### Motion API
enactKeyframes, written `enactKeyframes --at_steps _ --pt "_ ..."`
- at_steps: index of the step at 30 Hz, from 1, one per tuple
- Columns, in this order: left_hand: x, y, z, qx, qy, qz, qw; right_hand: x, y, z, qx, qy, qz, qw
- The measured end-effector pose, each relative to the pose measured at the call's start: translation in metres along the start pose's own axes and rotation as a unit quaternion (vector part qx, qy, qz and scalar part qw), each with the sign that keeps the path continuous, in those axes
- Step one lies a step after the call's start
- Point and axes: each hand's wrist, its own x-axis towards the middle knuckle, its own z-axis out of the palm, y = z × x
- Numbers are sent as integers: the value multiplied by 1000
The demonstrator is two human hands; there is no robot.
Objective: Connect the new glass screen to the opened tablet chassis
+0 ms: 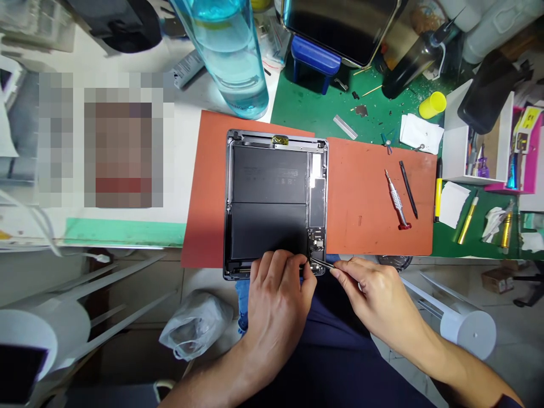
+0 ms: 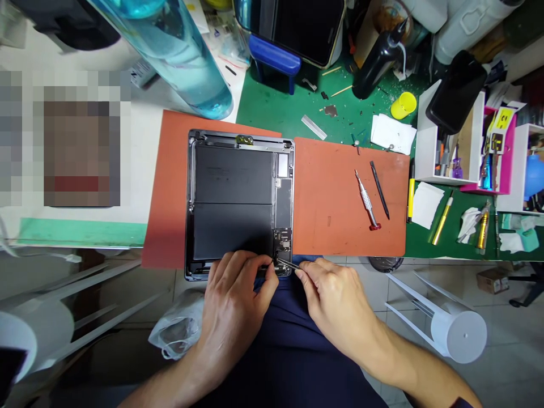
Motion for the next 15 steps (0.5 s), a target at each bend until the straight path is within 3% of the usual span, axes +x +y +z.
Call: enactKeyframes --at_steps 15 --pt "-2 -1 3 -1 6 -5 1000 -1 0 -3 30 5 11 999"
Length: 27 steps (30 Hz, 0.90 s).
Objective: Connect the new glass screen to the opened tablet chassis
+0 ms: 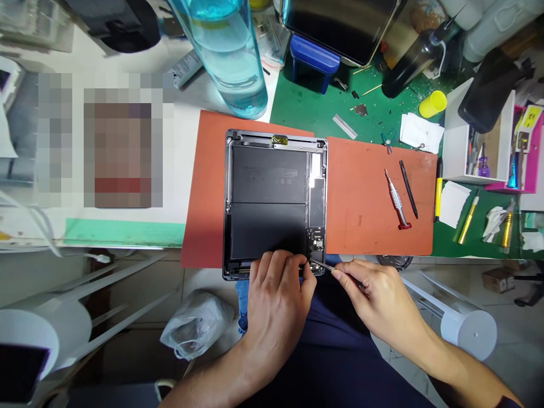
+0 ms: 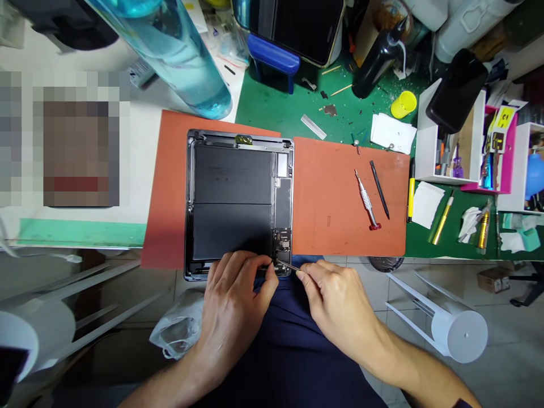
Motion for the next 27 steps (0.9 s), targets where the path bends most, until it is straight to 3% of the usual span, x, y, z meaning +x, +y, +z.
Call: enactKeyframes --at_steps 27 --pt "-2 -6 -10 -87 -34 -1 996 -8 -3 7 -3 27 6 1000"
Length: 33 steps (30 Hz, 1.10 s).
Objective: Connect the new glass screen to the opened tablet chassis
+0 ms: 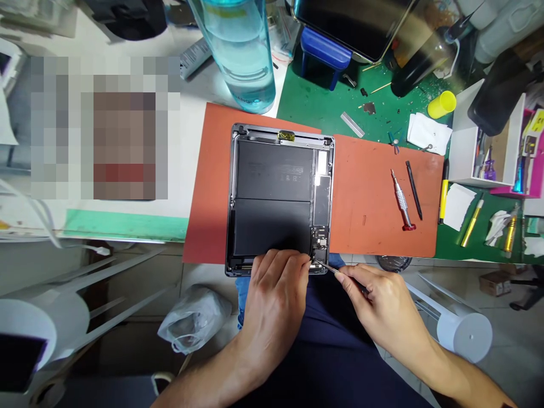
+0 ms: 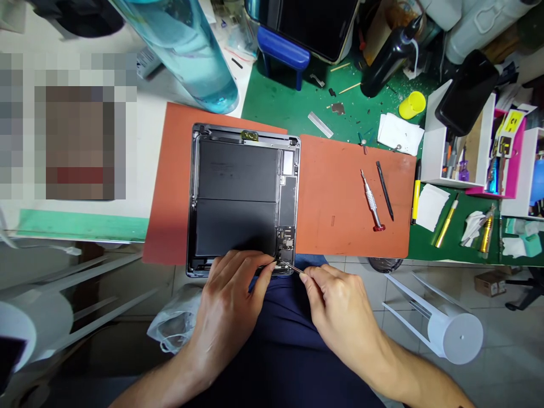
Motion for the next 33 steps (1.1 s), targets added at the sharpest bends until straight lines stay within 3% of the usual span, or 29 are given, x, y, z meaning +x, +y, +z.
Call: enactKeyframes --at_steps 33 --pt "9 3 -1 8 -14 -22 1000 0 -4 3 -6 8 15 1000"
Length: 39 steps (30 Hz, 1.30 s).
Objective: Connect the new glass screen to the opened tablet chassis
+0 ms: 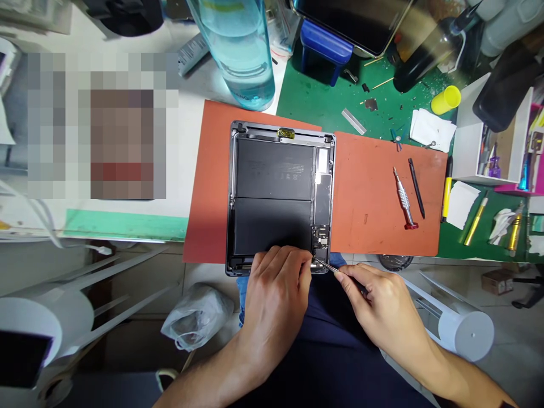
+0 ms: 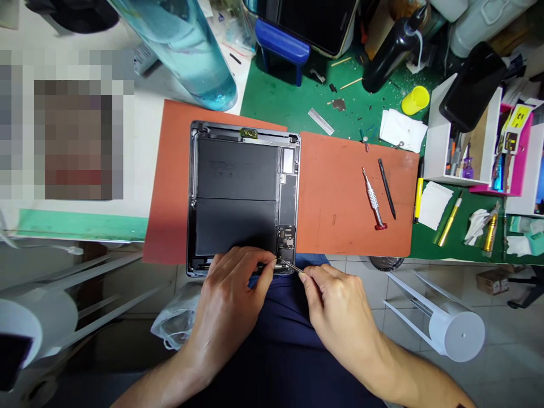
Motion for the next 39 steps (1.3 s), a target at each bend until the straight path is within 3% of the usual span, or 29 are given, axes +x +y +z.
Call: enactKeyframes --at_steps 12,24,39 --pt "-7 -4 0 -22 27 25 999 0 -3 -5 49 29 9 998" --pt "-12 -6 0 -22 22 31 999 8 -2 -4 60 10 40 997" --pt "-12 -7 1 -17 13 47 999 12 -6 -6 46 33 17 998"
